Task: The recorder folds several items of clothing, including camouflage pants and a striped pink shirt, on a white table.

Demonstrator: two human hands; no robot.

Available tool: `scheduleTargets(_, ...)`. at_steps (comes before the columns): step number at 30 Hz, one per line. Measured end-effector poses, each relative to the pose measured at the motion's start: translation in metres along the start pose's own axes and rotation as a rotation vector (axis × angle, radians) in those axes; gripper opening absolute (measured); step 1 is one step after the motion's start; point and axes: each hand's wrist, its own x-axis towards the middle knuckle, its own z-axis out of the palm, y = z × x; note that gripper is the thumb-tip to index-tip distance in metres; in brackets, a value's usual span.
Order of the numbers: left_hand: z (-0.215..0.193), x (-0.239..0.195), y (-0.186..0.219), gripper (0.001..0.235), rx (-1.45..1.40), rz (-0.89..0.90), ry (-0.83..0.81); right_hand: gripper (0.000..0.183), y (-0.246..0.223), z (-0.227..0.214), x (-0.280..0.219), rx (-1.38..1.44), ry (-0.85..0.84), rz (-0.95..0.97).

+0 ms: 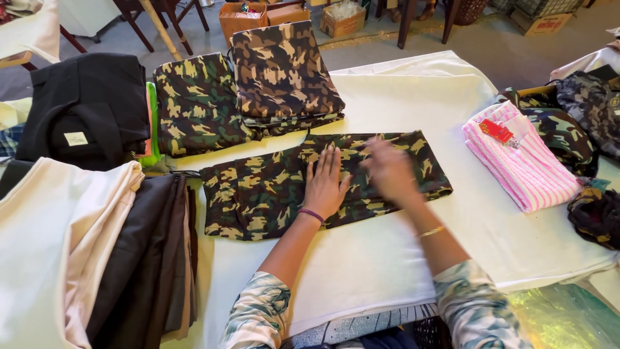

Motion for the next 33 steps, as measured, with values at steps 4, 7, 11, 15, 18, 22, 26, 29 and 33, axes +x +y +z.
scheduleTargets(4, 0.012, 0.002, -0.007, 0.081, 0.256, 0.010, -0.140, 0.060, -0.008, 0.070, -0.003, -0.141, -0.489, -0.227)
scheduleTargets(7, -0.021, 0.000, 0.006, 0.085, 0.317, -0.064, -0.299, 0.072, 0.035, 0.080, 0.013, -0.313, -0.527, -0.207)
scheduleTargets(11, -0.041, 0.001, 0.016, 0.091, 0.200, -0.111, -0.353, 0.078, 0.125, 0.057, 0.039, -0.485, -0.444, 0.146)
scheduleTargets(15, -0.042, 0.002, 0.016, 0.091, 0.200, -0.111, -0.383, 0.082, 0.157, 0.036, 0.039, -0.505, -0.394, 0.334)
scheduleTargets(18, -0.040, 0.002, 0.016, 0.092, 0.198, -0.106, -0.366, 0.084, 0.142, 0.045, 0.032, -0.509, -0.330, 0.398)
scheduleTargets(22, -0.037, 0.003, 0.015, 0.093, 0.202, -0.114, -0.374, 0.080, 0.055, 0.068, 0.007, -0.272, -0.386, 0.032)
scheduleTargets(26, -0.030, 0.002, 0.008, 0.094, 0.304, -0.088, -0.364, 0.073, 0.012, 0.081, 0.001, -0.202, -0.638, -0.133)
scheduleTargets(29, -0.036, 0.001, 0.012, 0.098, 0.204, -0.112, -0.366, 0.079, 0.047, 0.075, 0.021, -0.336, -0.503, -0.082)
scheduleTargets(33, -0.036, 0.000, 0.013, 0.101, 0.199, -0.127, -0.360, 0.080, 0.101, 0.041, 0.034, -0.452, -0.496, 0.155)
